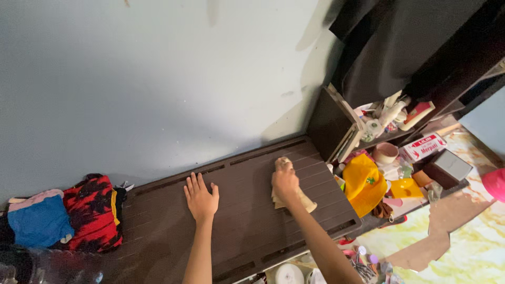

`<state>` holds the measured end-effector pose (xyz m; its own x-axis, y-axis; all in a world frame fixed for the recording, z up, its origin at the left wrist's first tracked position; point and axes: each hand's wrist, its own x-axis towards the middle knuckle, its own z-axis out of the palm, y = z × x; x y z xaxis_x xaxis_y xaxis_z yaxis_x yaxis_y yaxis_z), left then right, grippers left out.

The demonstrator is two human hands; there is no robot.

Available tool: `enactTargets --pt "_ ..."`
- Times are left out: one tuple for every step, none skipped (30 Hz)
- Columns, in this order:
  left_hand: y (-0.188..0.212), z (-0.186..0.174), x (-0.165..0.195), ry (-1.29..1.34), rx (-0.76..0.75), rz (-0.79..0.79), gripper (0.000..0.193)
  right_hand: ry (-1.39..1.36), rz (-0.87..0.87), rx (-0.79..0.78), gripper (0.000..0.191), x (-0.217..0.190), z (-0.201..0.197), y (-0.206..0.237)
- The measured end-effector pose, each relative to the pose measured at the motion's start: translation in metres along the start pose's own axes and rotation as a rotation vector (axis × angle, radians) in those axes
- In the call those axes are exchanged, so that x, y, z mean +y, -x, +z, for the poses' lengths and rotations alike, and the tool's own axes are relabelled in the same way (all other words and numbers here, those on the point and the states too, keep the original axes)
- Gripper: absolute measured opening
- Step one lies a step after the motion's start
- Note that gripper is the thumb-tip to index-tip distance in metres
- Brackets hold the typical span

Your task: The person wipes the top of a long dresser shelf with a beige cloth, moving their hand along its length. They then kneel on the floor and sort small personal items, placing them into plastic pouches and containers beside a cabinet.

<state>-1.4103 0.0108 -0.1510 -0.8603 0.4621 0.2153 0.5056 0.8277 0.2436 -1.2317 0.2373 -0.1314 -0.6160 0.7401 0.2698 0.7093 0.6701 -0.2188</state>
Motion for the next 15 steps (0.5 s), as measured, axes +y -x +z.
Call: enactTargets --pt "0.000 -0.001 0.001 -0.015 0.004 0.005 0.069 0.034 -0.013 -0.046 0.057 -0.007 0.001 0.007" --pt "0.001 -0.001 0.002 -0.030 0.006 0.007 0.069 0.068 -0.028 -0.095 0.061 -0.015 0.002 0.016" --pt "0.000 -0.002 0.002 -0.045 0.009 0.009 0.070 0.102 -0.043 -0.143 0.065 -0.024 0.003 0.022" --pt "0.000 -0.003 0.003 -0.013 0.022 0.015 0.069 0.053 -0.050 -0.169 0.064 -0.033 0.005 0.031" --pt "0.000 -0.003 0.005 0.017 0.034 0.018 0.069 0.002 -0.060 -0.197 0.063 -0.044 0.008 0.042" --pt "0.002 -0.004 0.004 0.044 0.047 0.021 0.068 0.057 -0.133 -0.261 0.050 -0.060 0.011 0.057" --pt "0.004 -0.005 0.004 -0.022 0.091 0.041 0.066 0.109 -0.205 -0.319 0.042 -0.075 0.015 0.073" --pt "0.005 -0.005 0.008 -0.081 0.141 0.059 0.064 0.009 -0.274 -0.154 0.044 -0.090 0.018 0.089" --pt "0.007 -0.005 0.012 -0.137 0.189 0.070 0.063 -0.086 -0.348 0.008 0.048 -0.098 0.017 0.100" --pt "0.010 -0.005 0.018 -0.129 0.188 0.062 0.059 -0.127 -0.373 -0.005 0.048 -0.100 0.014 0.104" --pt "0.014 -0.005 0.027 -0.124 0.186 0.062 0.056 -0.171 -0.390 -0.016 0.050 -0.102 0.010 0.110" --pt "0.020 -0.006 0.036 -0.121 0.180 0.062 0.053 -0.216 -0.406 -0.030 0.054 -0.102 0.006 0.116" --pt "0.031 -0.004 0.043 -0.009 0.146 0.012 0.054 -0.201 -0.385 -0.062 0.053 -0.100 0.002 0.120" --pt "0.039 -0.001 0.050 0.108 0.118 -0.038 0.056 -0.182 -0.366 -0.087 0.052 -0.097 -0.003 0.119" --pt "0.042 -0.001 0.055 0.224 0.094 -0.087 0.058 -0.164 -0.350 -0.108 0.051 -0.094 -0.007 0.114"
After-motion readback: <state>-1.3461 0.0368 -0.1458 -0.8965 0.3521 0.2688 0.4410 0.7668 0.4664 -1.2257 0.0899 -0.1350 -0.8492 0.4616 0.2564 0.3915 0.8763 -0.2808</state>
